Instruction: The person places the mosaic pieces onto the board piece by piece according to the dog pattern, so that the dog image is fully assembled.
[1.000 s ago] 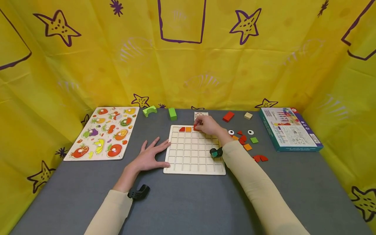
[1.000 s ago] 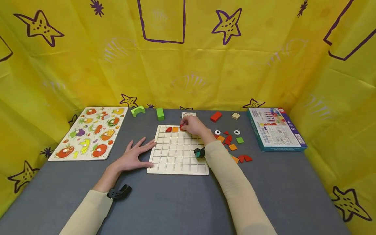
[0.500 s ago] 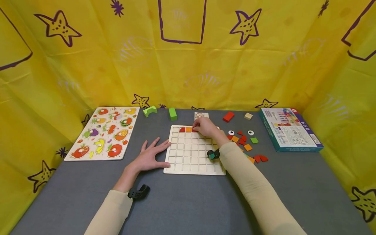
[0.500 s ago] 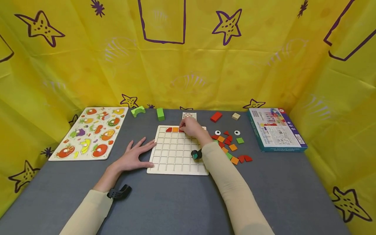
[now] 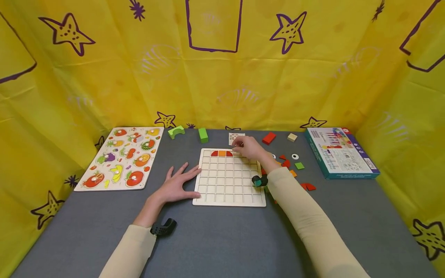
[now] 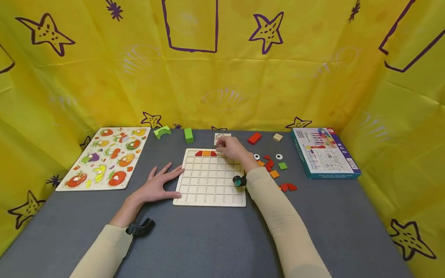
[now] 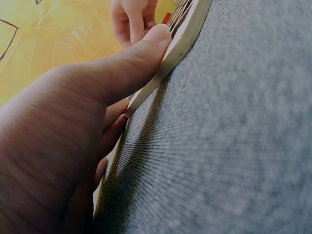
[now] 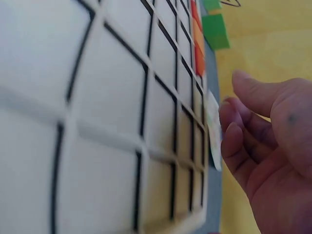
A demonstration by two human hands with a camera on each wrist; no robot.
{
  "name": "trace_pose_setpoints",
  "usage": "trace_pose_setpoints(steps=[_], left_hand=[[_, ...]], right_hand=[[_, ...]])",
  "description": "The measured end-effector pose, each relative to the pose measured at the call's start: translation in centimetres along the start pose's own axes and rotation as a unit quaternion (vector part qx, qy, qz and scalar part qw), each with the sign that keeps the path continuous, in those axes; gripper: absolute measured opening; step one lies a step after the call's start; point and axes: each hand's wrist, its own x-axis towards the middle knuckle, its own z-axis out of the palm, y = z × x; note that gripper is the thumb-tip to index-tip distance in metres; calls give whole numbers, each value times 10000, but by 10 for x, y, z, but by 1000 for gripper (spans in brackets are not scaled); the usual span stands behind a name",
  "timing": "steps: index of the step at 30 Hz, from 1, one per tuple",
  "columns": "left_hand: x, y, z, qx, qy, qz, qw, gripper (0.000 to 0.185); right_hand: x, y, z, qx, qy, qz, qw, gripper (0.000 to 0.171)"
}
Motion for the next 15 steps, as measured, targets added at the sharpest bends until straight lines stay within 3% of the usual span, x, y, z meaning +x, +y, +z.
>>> trace_pose_setpoints(steps=[15], left_hand=[[0, -1, 1, -9, -1, 45, 10000, 94]], right_hand=[[-42, 21, -50, 118, 121, 205, 9996, 32]])
